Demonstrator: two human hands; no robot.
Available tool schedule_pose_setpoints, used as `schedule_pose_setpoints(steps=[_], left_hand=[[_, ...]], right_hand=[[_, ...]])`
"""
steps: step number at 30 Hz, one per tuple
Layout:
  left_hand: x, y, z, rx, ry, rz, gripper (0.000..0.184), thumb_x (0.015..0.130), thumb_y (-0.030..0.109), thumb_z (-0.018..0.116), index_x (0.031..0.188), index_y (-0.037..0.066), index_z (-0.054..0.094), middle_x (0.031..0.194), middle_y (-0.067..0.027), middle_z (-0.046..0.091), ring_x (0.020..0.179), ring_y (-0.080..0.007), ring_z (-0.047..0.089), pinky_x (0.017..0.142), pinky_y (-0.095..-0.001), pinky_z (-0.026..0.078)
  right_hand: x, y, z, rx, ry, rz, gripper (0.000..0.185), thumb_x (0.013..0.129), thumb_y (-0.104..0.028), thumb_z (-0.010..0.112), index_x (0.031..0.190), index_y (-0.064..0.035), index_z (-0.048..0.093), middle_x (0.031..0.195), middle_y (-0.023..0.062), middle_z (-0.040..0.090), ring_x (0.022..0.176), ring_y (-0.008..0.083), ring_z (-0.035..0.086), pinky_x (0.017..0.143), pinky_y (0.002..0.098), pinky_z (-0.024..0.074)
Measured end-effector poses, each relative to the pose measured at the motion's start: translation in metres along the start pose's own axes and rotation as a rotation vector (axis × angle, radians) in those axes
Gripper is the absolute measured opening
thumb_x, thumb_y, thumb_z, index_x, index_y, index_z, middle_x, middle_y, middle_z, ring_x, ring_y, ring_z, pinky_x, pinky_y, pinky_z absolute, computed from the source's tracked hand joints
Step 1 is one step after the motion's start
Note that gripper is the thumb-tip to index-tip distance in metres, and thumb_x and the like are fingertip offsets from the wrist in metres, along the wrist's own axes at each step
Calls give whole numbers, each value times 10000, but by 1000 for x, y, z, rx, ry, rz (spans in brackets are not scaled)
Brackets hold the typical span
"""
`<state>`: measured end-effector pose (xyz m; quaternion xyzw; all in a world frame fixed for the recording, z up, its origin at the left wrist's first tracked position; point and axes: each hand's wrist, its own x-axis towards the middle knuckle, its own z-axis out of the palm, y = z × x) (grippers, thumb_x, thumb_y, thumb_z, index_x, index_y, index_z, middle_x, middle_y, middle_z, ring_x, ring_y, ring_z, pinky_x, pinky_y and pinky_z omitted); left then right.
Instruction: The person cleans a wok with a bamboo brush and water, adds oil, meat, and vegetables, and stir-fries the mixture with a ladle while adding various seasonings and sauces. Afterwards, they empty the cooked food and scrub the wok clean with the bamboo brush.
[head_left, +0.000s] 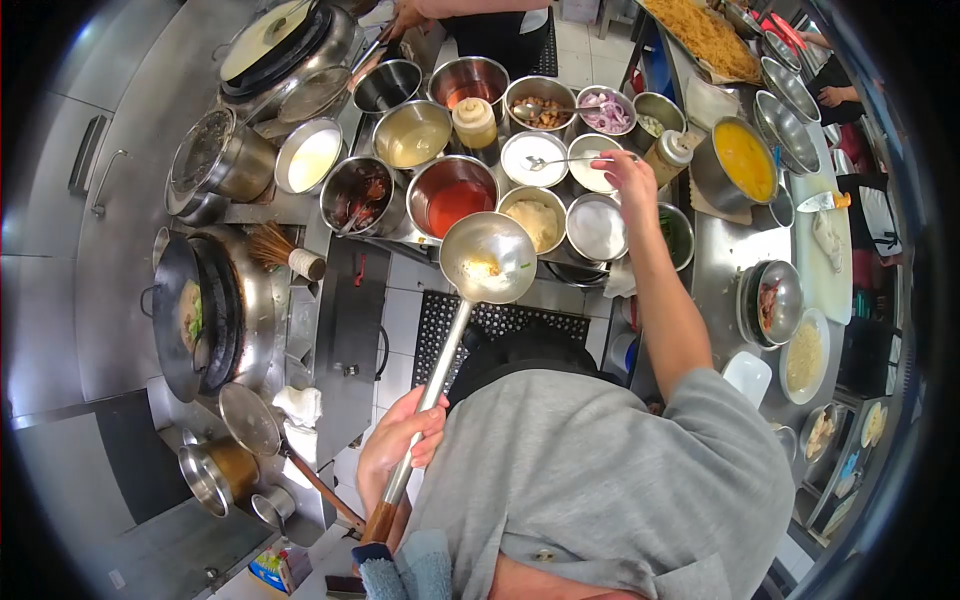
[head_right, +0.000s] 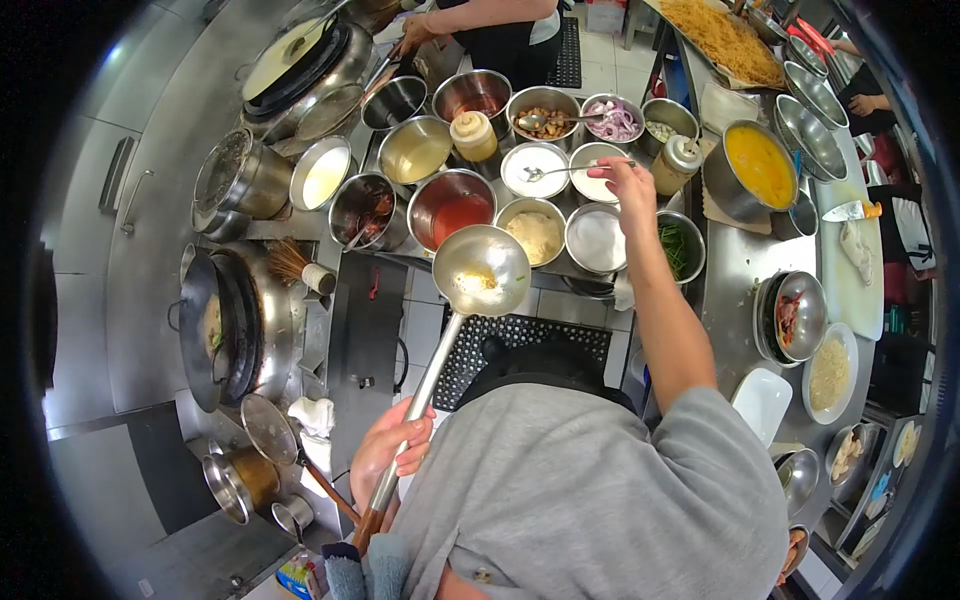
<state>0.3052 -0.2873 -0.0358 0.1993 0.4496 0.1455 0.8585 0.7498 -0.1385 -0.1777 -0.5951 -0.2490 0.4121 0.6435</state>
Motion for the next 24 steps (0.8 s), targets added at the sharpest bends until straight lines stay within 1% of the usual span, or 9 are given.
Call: schedule_pose_setpoints(steps=[3,4,7,8,11,13,15,18,24], left_hand=[[12,9,5,-1,-37,-14,155,946,100,514,1076,24,476,689,11,414,427,-39,344,346,-199,290],[17,12,9,0,-51,-15,152,947,98,511,1075,24,476,690,11,412,427,-38,344,346,-199,291],[23,16,12,-8,-63,-25,159,949,85,504,1089,16,475,685,9,405,430,-35,346,343,-197,288],[21,17,12,-8,-62,-28,163,949,84,504,1094,14,474,684,8,404,430,-35,346,341,-195,287],[8,12,0,-13,-66,-24,186,945,86,511,1107,6,471,685,5,405,428,-35,345,330,-188,282],[-8,4,-13,-15,-58,-23,191,941,89,517,1105,3,470,687,4,406,427,-35,343,328,-189,281],[-19,-6,-22,-15,11,-32,192,935,96,526,1093,4,465,683,1,406,425,-39,341,328,-196,279],[-29,-21,-29,-14,91,-25,182,933,91,523,1081,7,461,684,-1,407,424,-41,337,330,-195,275],[-26,-40,-32,-98,129,17,177,931,80,506,1088,12,463,675,-5,403,422,-42,322,333,-190,261]], right_hand=[[-27,-36,-7,144,-122,-53,205,925,-218,543,955,-43,646,892,92,715,832,137,643,817,261,425],[-38,-49,-7,175,-189,-87,228,940,-219,543,961,-18,649,887,107,710,849,146,650,826,277,443],[-56,-73,-4,-232,-167,-366,267,957,-223,523,977,9,654,869,108,708,838,136,648,801,277,459],[-56,-75,-2,-403,-89,-381,283,964,-216,507,976,19,663,842,98,710,818,128,644,769,271,473],[-47,-54,-2,-398,-217,-251,274,952,-219,521,966,10,672,825,80,716,791,120,638,748,260,477],[-39,-14,-2,-520,-276,-274,276,938,-216,528,957,20,672,816,96,721,762,170,677,723,299,506],[-54,-6,13,-622,-264,-293,289,942,-217,516,961,29,666,813,116,719,774,201,693,721,311,515],[-57,19,18,-695,-244,-286,292,962,-235,515,964,17,663,817,88,717,752,144,643,706,281,482],[-57,33,25,-608,-286,-246,292,963,-232,503,968,15,659,812,79,718,744,127,632,701,269,470]])
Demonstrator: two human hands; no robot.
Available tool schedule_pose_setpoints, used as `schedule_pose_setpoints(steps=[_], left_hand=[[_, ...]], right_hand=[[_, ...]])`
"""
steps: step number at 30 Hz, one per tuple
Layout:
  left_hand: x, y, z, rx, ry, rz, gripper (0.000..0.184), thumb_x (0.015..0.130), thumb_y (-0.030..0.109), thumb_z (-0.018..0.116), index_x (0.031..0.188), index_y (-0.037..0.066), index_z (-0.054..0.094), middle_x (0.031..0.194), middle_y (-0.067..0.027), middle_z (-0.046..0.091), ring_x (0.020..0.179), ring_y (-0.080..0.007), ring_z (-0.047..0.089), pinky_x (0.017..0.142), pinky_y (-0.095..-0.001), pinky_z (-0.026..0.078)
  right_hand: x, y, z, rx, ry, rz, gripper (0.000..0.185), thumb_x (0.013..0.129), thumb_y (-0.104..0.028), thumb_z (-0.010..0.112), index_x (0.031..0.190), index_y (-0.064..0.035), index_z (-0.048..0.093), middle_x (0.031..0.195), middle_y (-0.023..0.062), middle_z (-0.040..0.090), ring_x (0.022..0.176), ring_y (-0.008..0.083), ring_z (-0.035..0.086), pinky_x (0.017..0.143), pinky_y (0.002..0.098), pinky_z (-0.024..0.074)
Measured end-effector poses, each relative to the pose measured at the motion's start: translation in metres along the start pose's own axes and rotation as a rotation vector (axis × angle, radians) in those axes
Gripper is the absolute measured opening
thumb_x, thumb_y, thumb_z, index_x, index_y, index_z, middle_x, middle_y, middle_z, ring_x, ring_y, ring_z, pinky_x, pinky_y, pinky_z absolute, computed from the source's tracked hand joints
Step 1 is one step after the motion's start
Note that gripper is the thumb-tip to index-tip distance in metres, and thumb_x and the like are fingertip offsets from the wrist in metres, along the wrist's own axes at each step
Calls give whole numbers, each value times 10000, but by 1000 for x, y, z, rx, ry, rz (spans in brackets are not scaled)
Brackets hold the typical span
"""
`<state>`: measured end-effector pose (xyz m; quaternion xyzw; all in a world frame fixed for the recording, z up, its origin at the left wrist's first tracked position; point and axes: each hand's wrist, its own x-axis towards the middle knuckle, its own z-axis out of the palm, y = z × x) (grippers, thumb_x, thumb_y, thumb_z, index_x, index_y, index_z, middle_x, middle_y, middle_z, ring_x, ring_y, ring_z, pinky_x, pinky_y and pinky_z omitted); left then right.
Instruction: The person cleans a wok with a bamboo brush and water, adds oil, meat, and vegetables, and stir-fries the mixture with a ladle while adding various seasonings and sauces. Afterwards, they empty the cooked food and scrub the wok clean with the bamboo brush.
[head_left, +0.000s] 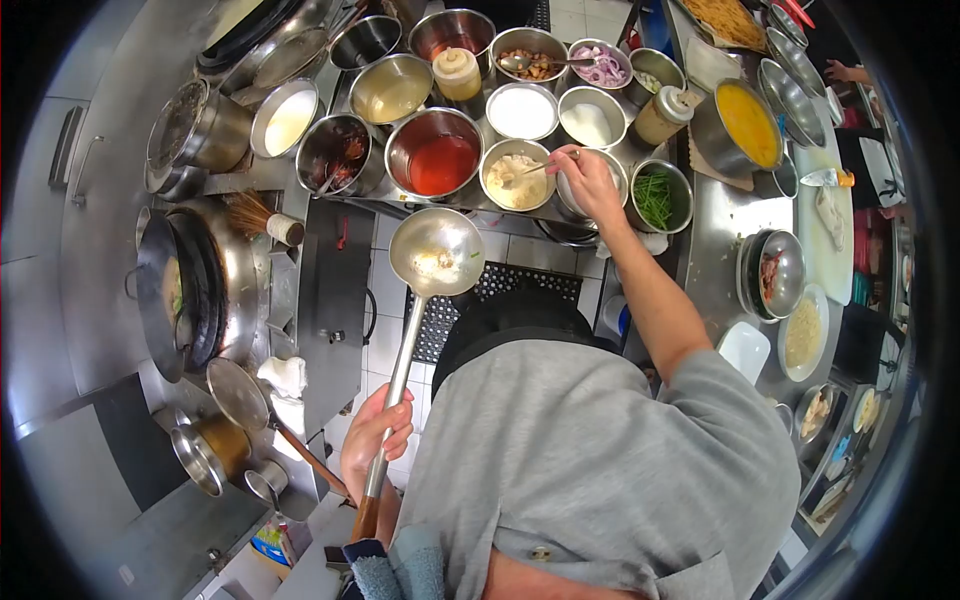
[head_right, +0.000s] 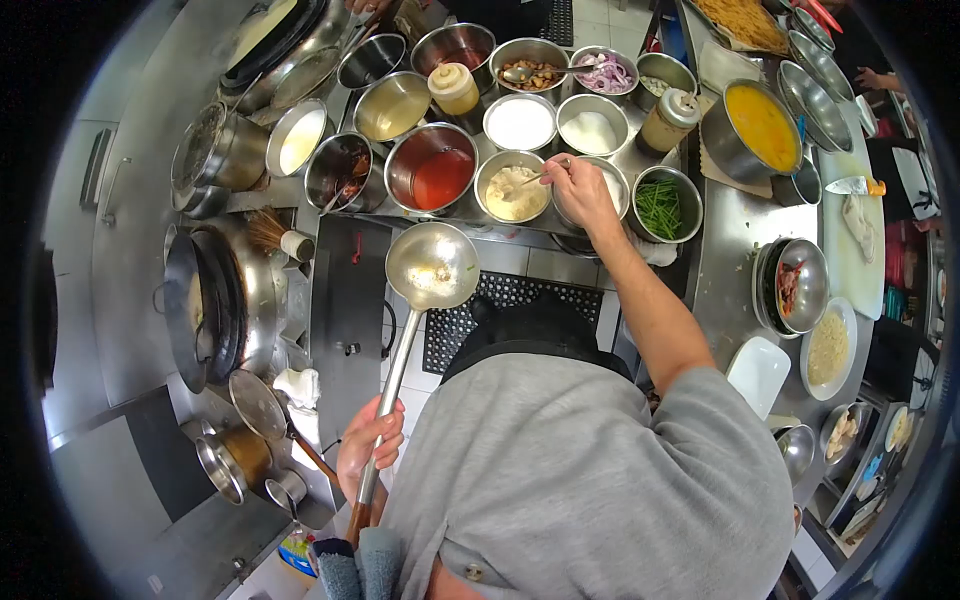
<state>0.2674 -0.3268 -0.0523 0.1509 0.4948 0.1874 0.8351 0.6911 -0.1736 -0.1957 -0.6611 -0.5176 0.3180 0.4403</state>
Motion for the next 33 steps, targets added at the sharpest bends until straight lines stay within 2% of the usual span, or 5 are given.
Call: schedule_pose_setpoints(steps=[4,15,27,31,33], left_hand=[[2,-3,-1,-6,-5,-4,174,928,70,501,1089,10,466,667,-7,401,420,-43,323,333,-190,262],[3,-5,9,2,-3,-5,155,925,53,508,1066,3,467,666,-3,413,419,-43,337,332,-191,273],[11,-5,19,39,-58,-23,154,921,74,529,1057,20,481,666,9,418,417,-34,335,332,-191,283],[14,-7,20,-1,-93,-38,149,922,78,530,1055,22,491,668,14,419,417,-33,336,332,-191,288],[11,-8,22,3,-71,-30,144,921,80,531,1049,24,494,667,17,415,415,-31,335,332,-188,285]], right_hand=[[-1,1,2,-5,5,-25,296,930,-220,497,942,21,667,785,112,713,728,205,670,701,305,503],[1,29,5,247,21,31,321,943,-257,498,919,21,656,793,100,715,766,169,670,751,276,487],[-33,-45,-58,545,-52,54,282,928,-287,549,970,-40,678,835,71,716,793,103,608,761,251,398],[-38,-85,-44,32,20,-193,266,957,-196,516,957,19,672,809,102,712,769,145,656,717,299,489],[-14,-55,-33,75,42,-111,274,951,-200,518,953,29,668,807,119,713,755,168,671,711,314,502]])
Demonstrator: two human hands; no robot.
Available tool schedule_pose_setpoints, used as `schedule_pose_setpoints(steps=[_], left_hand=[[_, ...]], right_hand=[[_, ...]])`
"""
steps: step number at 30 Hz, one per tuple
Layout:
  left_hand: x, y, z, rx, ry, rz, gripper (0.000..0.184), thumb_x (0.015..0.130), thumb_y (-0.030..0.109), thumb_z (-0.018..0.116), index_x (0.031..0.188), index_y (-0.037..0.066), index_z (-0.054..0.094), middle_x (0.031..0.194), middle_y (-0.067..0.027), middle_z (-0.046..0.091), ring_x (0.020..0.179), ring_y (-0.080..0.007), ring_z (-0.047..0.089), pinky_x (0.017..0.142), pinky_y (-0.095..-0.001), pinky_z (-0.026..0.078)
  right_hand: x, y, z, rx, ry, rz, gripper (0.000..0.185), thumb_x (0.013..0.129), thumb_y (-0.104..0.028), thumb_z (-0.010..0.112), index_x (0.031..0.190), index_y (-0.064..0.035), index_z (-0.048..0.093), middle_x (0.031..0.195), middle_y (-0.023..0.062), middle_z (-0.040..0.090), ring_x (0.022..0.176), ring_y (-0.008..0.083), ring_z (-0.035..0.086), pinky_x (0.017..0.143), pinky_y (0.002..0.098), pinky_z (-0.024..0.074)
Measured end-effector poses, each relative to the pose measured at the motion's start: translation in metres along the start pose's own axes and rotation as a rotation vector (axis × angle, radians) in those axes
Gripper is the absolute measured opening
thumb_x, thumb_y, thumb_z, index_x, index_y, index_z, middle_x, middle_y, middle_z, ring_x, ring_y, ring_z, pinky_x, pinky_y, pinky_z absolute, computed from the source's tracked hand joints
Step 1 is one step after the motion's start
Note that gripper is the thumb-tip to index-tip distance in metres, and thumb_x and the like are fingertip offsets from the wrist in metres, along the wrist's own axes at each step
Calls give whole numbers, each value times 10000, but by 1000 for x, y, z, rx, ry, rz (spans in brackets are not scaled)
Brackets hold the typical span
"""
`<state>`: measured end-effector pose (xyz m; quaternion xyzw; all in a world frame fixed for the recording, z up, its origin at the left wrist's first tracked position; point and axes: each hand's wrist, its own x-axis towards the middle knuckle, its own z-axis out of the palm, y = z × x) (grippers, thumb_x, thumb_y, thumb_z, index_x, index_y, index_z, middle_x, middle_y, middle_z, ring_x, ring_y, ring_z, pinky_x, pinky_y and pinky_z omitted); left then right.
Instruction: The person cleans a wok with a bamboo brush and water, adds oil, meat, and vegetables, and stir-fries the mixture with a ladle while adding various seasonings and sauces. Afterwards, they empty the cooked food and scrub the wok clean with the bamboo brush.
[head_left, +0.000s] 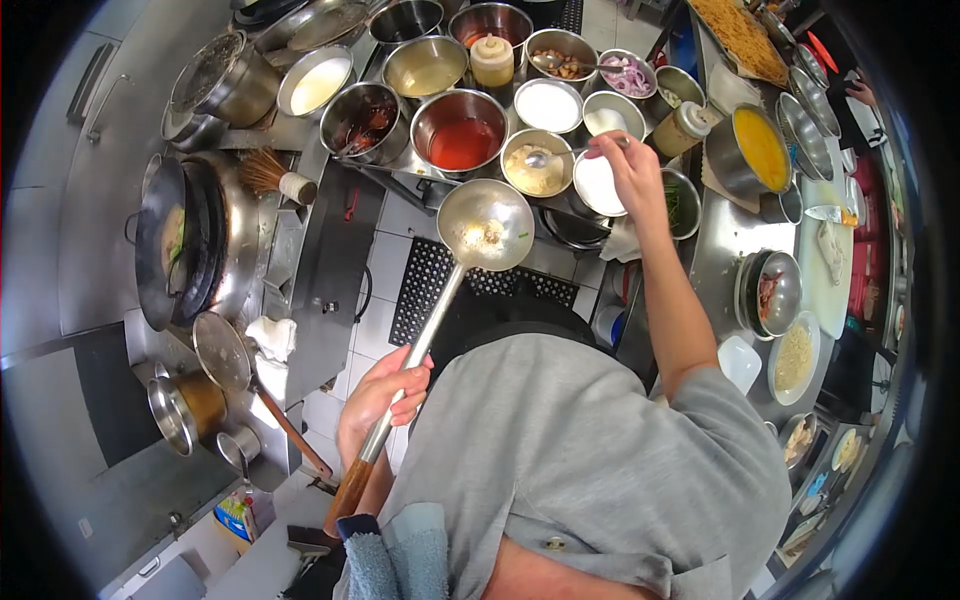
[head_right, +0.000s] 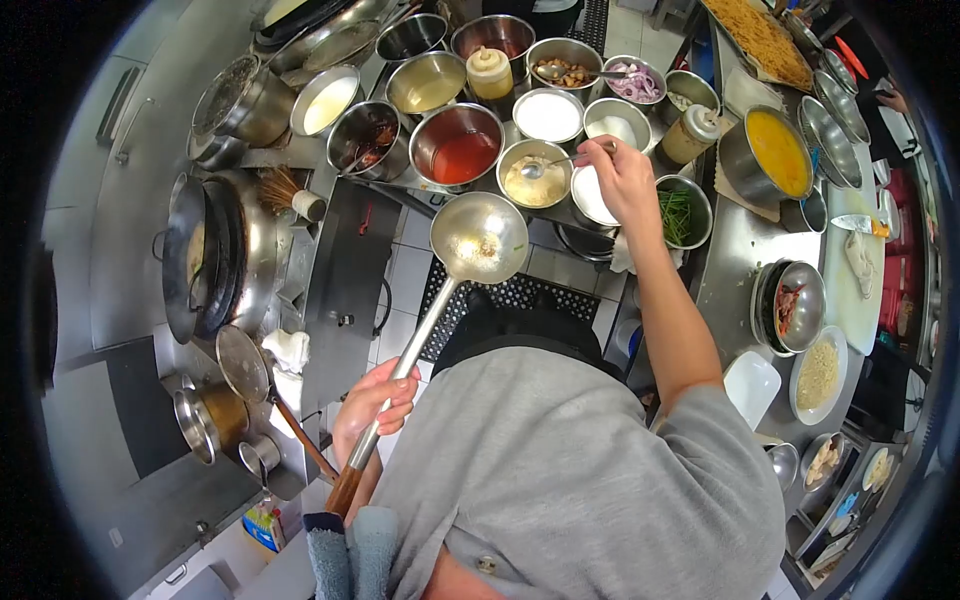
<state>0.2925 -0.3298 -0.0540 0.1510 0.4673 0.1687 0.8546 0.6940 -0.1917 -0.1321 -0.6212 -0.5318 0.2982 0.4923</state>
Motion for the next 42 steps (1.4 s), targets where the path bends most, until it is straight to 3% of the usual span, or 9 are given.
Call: schedule_pose_setpoints(steps=[4,12,22,27,32,35,39,40,42], left_hand=[[-1,4,-3,27,-11,7,146,918,83,538,1044,26,492,663,16,412,412,-31,331,332,-186,280],[-2,1,-6,14,39,47,149,913,78,545,1038,21,490,646,18,413,410,-29,329,326,-183,265],[4,9,-3,3,26,17,148,918,76,538,1045,21,488,647,18,418,414,-32,337,329,-186,273],[7,9,-10,37,-16,9,194,929,100,529,1096,18,478,686,11,400,422,-28,331,321,-187,277],[6,11,-4,29,13,-6,146,929,96,542,1050,30,494,659,24,432,418,-35,345,337,-191,299],[7,13,-4,0,13,-3,145,934,96,538,1059,32,500,669,26,439,419,-35,344,340,-190,306],[2,16,-13,-48,-27,-3,154,936,84,533,1072,22,499,676,20,436,423,-35,345,335,-190,301],[-2,17,-19,-60,-42,1,157,935,81,533,1075,19,497,675,18,432,422,-35,344,333,-190,299],[-17,21,-32,-92,-36,7,164,934,75,531,1081,12,494,671,15,423,419,-33,341,327,-189,291]], right_hand=[[15,55,26,-196,1,60,306,935,-232,521,942,38,665,805,133,716,757,216,684,715,314,510],[12,81,39,-4,5,82,284,912,-194,495,929,35,661,781,122,716,746,214,681,716,308,506],[8,60,32,-58,-17,120,294,923,-216,497,928,24,666,776,104,717,743,199,676,711,298,503],[11,82,22,110,12,142,260,918,-208,521,916,2,675,788,95,717,756,154,666,726,261,471],[-1,8,-8,400,-18,156,258,939,-213,535,938,4,675,806,76,708,745,118,632,707,241,436],[-3,-25,-4,112,-138,45,271,942,-221,531,942,6,679,797,70,714,728,111,626,659,247,443],[34,16,8,-113,-15,130,298,942,-239,528,940,19,678,783,86,718,753,126,648,697,272,479],[43,38,9,-128,-102,139,361,910,-315,598,1034,19,652,853,140,712,806,220,664,771,337,500],[41,38,20,-609,17,-121,541,826,-351,710,1201,12,566,1055,220,652,950,332,620,873,405,475]])
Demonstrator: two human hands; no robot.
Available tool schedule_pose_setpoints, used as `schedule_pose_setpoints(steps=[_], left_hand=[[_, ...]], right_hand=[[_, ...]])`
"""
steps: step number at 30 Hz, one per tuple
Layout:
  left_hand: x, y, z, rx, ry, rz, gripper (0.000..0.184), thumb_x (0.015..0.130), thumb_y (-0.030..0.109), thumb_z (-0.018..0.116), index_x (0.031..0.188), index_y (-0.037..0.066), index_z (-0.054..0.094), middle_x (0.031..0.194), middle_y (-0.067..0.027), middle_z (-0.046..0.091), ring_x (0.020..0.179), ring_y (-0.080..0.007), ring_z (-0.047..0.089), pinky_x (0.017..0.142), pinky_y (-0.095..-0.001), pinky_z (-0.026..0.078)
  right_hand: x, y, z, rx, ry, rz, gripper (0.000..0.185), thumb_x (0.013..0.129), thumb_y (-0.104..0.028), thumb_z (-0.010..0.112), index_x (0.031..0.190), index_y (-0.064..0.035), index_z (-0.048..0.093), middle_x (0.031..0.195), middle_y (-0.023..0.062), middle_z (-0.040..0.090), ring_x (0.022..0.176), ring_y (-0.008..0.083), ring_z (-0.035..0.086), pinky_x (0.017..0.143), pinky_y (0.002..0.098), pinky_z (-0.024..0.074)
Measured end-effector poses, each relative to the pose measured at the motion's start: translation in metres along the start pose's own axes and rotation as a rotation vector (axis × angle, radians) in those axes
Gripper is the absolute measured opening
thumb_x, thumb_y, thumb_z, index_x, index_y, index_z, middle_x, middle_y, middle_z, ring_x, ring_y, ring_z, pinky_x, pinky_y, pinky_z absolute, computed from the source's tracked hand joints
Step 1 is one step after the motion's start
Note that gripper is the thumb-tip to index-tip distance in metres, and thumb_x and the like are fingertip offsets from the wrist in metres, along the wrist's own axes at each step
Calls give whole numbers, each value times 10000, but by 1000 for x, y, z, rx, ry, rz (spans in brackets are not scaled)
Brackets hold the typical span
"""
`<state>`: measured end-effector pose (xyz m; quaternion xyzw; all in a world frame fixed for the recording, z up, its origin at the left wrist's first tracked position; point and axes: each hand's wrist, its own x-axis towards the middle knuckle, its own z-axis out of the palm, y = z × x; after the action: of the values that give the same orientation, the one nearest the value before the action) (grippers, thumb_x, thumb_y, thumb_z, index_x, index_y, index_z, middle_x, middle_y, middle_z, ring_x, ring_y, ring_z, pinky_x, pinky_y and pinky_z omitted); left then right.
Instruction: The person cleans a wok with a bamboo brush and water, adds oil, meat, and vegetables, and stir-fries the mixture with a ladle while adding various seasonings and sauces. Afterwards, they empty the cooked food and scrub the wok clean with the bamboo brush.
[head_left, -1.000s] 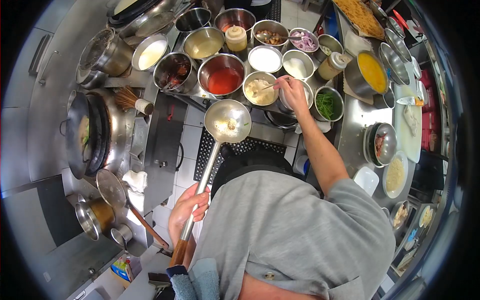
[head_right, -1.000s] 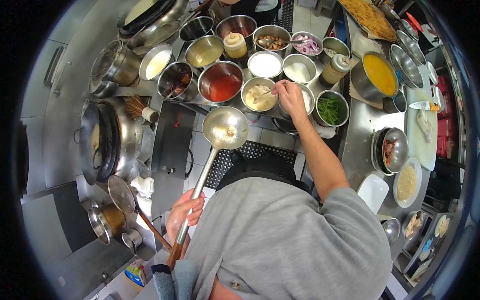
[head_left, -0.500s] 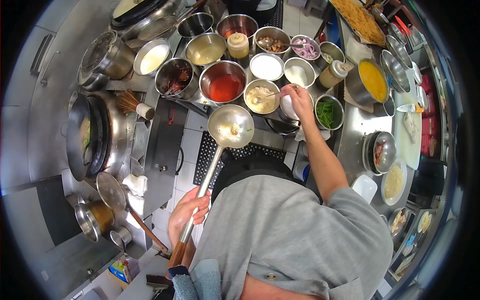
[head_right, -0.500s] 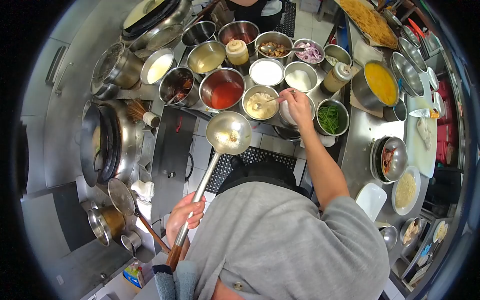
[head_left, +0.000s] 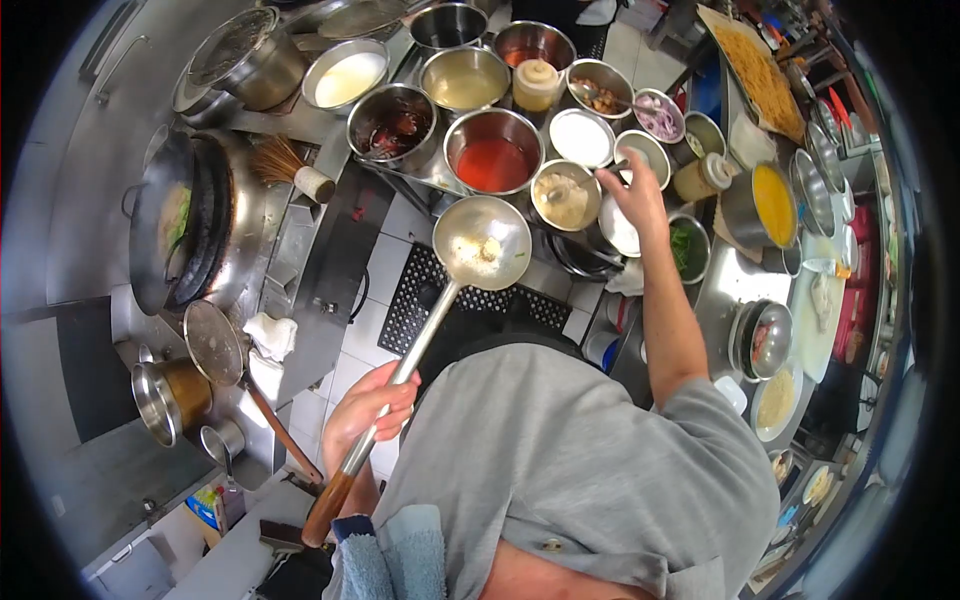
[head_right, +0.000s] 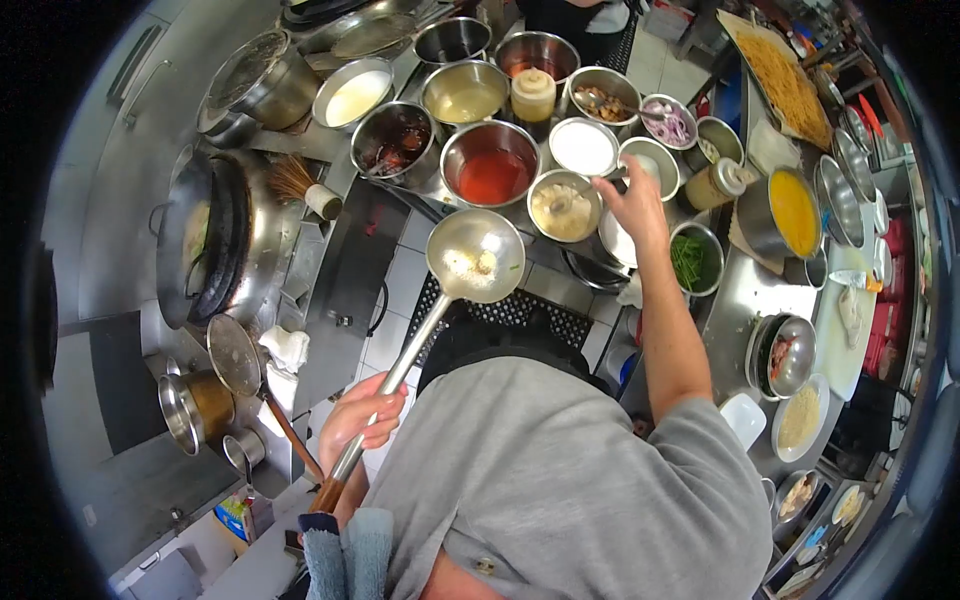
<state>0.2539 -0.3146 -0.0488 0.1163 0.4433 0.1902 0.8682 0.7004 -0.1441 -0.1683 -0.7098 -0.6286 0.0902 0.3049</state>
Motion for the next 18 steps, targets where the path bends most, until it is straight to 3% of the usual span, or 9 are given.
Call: schedule_pose_setpoints(steps=[1,4,6,8,9,10,12,14,18], left_hand=[[-10,6,-6,-18,13,11,167,933,72,530,1083,9,493,668,13,417,416,-32,339,323,-189,286],[-42,24,-34,-116,38,109,188,922,41,509,1103,-3,480,658,2,402,393,-35,331,298,-192,269],[-66,37,-56,-206,78,257,199,916,28,500,1110,-7,474,655,-3,403,385,-39,332,288,-195,264],[-92,51,-88,-240,97,447,239,911,28,496,1143,-18,468,678,-24,428,387,-56,364,290,-198,275],[-107,60,-104,-270,110,535,259,912,30,500,1163,-23,465,690,-28,439,392,-60,371,293,-203,280],[-122,71,-119,-299,117,623,279,913,33,505,1182,-29,463,702,-32,450,398,-63,379,296,-208,285],[-150,96,-145,-254,195,824,313,911,40,526,1208,-30,461,718,-32,456,425,-66,398,326,-215,305],[-172,121,-179,-274,292,980,365,936,31,487,1276,-67,398,704,-27,423,470,-66,411,325,-212,336],[-200,179,-262,-160,704,987,206,879,16,520,1082,12,485,726,-6,452,499,-66,405,385,-240,328]], right_hand=[[0,-14,-2,-190,174,-108,741,745,-323,790,1324,-2,458,1207,259,540,1087,405,530,941,444,431],[24,-64,6,-74,409,-182,776,743,-240,793,1382,-24,409,1193,231,531,1107,383,521,936,434,436],[47,-86,34,280,209,-14,788,747,-266,804,1384,-27,406,1154,203,607,1060,334,592,860,413,484],[86,-54,91,237,184,-30,791,708,-324,838,1335,-34,454,1111,171,643,1015,293,620,864,378,492],[94,-88,81,299,11,114,750,703,-294,845,1294,-11,480,1121,154,632,1017,276,612,880,382,489],[115,-69,109,537,42,78,716,683,-266,862,1241,19,515,1139,143,615,1018,261,603,899,381,481],[141,-24,144,526,174,-73,595,657,-132,877,1156,22,592,1086,112,646,952,198,617,872,337,488],[138,-48,145,542,207,-30,574,689,-146,857,1163,30,586,1101,109,639,975,187,609,895,326,478],[159,-36,131,555,140,-91,565,707,-135,845,1163,50,567,1100,115,634,943,179,615,863,315,490]])
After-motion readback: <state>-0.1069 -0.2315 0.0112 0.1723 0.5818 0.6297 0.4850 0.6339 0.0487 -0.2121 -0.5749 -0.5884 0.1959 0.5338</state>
